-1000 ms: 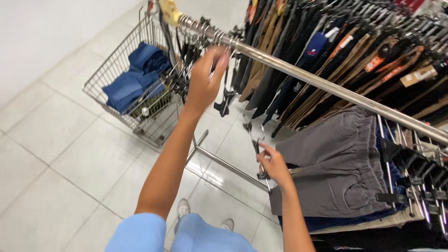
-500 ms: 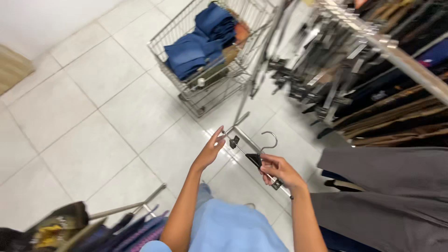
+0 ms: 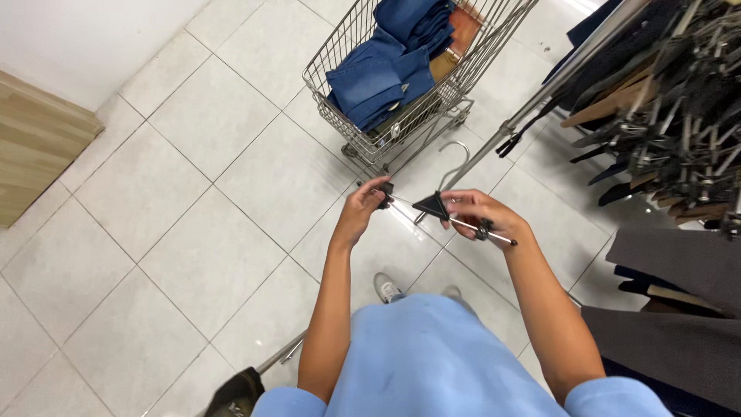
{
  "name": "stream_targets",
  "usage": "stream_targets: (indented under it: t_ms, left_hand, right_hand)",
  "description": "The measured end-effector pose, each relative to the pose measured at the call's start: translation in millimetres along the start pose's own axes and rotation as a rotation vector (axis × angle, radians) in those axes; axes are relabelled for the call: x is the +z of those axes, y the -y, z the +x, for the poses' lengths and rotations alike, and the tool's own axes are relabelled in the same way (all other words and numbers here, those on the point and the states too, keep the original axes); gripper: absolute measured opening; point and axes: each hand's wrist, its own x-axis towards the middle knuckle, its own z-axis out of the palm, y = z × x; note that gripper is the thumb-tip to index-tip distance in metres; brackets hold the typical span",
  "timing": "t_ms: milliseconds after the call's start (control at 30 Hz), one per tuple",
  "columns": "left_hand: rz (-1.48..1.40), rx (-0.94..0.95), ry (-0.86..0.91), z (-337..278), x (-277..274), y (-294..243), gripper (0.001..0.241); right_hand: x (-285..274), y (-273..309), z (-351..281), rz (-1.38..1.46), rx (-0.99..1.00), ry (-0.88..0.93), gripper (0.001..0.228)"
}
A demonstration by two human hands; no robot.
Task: The person takes several pairs of pants out of a shopping cart, puts them on hangers, and then hangs them onto a clothing rack.
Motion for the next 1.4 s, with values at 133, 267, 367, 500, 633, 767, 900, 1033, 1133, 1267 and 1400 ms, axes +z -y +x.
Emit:
stream_targets:
  t_ms: [133,267,367,500,633,767,900,1033,1133,1267,1400]
  left_hand:
    - [-0.021,0.033,-0.086,18,-45,7,0.040]
    - [-0.033,0.078,-0.220,34,-84,14,0.039]
    - [-0.023,0.093,-0.296,51,-118,14,0.040]
    - [0.056,0.088,-0.352,96,-162,1,0.039]
    - [0.074,0.061,-0.333,167,-178,-13,0.039]
    - [0.126,0.019,-0.265,243,-204,-14,0.036]
    - [0.159,-0.051,-0.177,305,-206,-27,0.035]
    - [0.194,-0.121,-0.019,353,-204,-24,0.035]
    - [0.219,-0.163,0.097,391,-196,-32,0.036]
    - [0.217,-0.197,0.251,445,-205,-20,0.036]
    - [0.268,-0.254,0.403,510,-218,-8,0.039]
  right_hand:
    - [6,-4,38,0.065,0.008,-0.063,0.074]
    - [12,-1,70,0.114,0.019,-0.112,0.090]
    - [13,9,99,0.064,0.009,-0.106,0.085]
    - [43,57,138,-0.182,-0.075,-0.167,0.051]
    - [6,67,213,-0.196,-0.084,-0.209,0.043]
    - [-17,98,261,-0.194,-0.097,-0.249,0.042]
    - [-71,97,306,-0.302,-0.047,-0.190,0.042]
    - [-77,118,333,-0.303,0.065,-0.160,0.029]
    - [-87,126,360,-0.456,0.151,-0.134,0.034]
    - [-107,99,393,-0.471,0.173,-0.163,0.021]
    - [-114,96,420,-0.396,0.061,-0.290,0.013]
